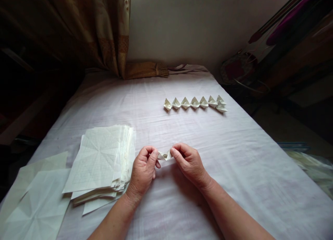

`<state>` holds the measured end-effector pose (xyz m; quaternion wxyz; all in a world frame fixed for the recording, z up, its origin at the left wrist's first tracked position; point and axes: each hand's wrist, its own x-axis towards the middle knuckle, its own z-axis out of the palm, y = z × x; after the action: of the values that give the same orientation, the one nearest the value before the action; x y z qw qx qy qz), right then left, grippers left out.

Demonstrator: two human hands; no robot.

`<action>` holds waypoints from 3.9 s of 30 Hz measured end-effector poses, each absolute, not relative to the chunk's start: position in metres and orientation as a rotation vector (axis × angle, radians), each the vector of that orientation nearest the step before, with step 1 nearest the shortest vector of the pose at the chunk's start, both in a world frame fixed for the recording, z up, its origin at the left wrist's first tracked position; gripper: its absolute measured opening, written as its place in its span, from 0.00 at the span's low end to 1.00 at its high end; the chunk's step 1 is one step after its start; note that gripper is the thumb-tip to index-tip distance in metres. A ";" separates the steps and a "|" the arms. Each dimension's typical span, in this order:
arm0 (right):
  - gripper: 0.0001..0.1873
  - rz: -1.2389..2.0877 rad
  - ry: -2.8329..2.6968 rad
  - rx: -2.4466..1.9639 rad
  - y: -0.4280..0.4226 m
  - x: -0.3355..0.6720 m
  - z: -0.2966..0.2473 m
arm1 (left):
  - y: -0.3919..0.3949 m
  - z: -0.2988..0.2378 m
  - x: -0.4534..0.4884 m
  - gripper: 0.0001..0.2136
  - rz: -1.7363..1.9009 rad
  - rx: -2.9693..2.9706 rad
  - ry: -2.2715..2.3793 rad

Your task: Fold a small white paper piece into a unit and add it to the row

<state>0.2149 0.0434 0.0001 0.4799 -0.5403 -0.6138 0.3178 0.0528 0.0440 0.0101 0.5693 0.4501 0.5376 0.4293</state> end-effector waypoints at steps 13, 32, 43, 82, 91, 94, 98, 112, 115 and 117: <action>0.09 0.631 -1.291 -1.416 0.042 0.211 -0.004 | 0.042 0.010 0.054 0.21 0.965 1.061 1.253; 0.03 0.706 -1.488 -1.228 0.040 0.216 0.001 | 0.039 0.008 0.045 0.08 0.942 1.455 1.264; 0.37 0.875 -1.797 -1.064 0.040 0.234 0.010 | 0.040 0.005 0.040 0.07 0.865 1.989 1.198; 0.11 0.601 -2.026 -1.248 0.048 0.234 0.001 | 0.041 0.006 0.043 0.05 0.802 1.825 1.447; 0.14 0.718 -1.837 -1.357 0.045 0.233 0.001 | 0.042 0.007 0.044 0.04 0.843 1.667 1.483; 0.11 0.683 -1.970 -1.311 0.046 0.234 0.004 | 0.041 0.005 0.045 0.07 0.882 1.638 1.470; 0.06 0.692 -2.061 -1.275 0.047 0.234 0.005 | 0.040 0.002 0.046 0.09 0.892 1.619 1.428; 0.09 0.773 -2.055 -1.274 0.045 0.229 0.006 | 0.044 0.006 0.043 0.14 0.768 1.474 1.415; 0.07 0.793 -2.036 -1.324 0.044 0.229 0.009 | 0.044 0.005 0.043 0.15 0.754 1.464 1.383; 0.08 0.829 -2.019 -1.330 0.044 0.230 0.010 | 0.044 0.004 0.043 0.15 0.745 1.447 1.361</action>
<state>0.2298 0.0437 0.0101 0.2888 -0.4981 -0.7564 0.3104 0.0427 0.0438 0.0044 0.4881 0.5953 0.5599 0.3063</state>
